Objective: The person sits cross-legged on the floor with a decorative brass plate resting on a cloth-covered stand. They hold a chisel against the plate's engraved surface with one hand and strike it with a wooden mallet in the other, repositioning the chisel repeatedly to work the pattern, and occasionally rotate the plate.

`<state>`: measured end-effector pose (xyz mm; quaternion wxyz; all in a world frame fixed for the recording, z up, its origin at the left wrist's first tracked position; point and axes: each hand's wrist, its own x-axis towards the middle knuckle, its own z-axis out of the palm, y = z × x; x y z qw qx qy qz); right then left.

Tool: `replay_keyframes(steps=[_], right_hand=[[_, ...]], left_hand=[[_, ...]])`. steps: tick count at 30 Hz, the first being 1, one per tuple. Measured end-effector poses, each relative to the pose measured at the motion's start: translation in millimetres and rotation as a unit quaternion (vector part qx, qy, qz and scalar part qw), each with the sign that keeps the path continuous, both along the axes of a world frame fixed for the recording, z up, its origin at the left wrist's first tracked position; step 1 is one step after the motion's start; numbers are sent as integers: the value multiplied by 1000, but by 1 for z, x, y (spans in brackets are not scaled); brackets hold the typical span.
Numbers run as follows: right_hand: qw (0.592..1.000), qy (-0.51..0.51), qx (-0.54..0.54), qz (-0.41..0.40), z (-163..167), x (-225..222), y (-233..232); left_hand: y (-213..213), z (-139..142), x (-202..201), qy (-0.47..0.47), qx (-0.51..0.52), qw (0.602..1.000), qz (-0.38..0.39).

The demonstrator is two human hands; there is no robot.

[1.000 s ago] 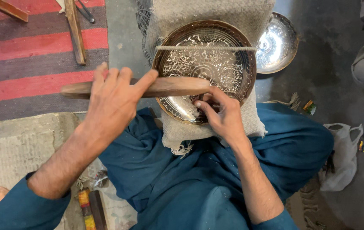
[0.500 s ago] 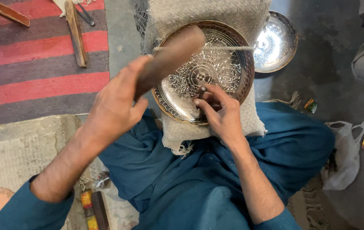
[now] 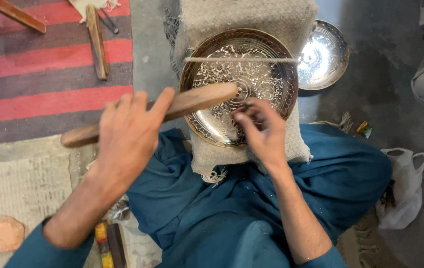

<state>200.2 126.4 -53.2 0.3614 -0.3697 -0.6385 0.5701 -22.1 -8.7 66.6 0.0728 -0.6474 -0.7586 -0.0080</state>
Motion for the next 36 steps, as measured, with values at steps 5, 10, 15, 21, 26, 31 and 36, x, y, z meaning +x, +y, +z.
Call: replay_keyframes(steps=[5, 10, 15, 21, 26, 31, 36], right_hand=[[995, 100, -1, -26, 12, 19, 17], [956, -230, 161, 80, 28, 32, 30], [835, -189, 478, 197, 29, 16, 41], [891, -150, 416, -99, 29, 23, 70], [961, -43, 248, -116, 6, 51, 80], [982, -44, 171, -69, -8, 64, 103], [993, -45, 104, 18, -1, 58, 106]], left_hand=[[-41, -13, -9, -372, -15, 928, -12], [-98, -69, 0, -565, -286, 774, 17], [-147, -129, 44, -597, -306, 741, 24], [-135, -127, 57, -541, -116, 820, 146], [-69, -106, 65, -498, 201, 826, 171], [-14, -109, 87, -398, 270, 855, 194], [0, -122, 95, -379, 307, 855, 175]])
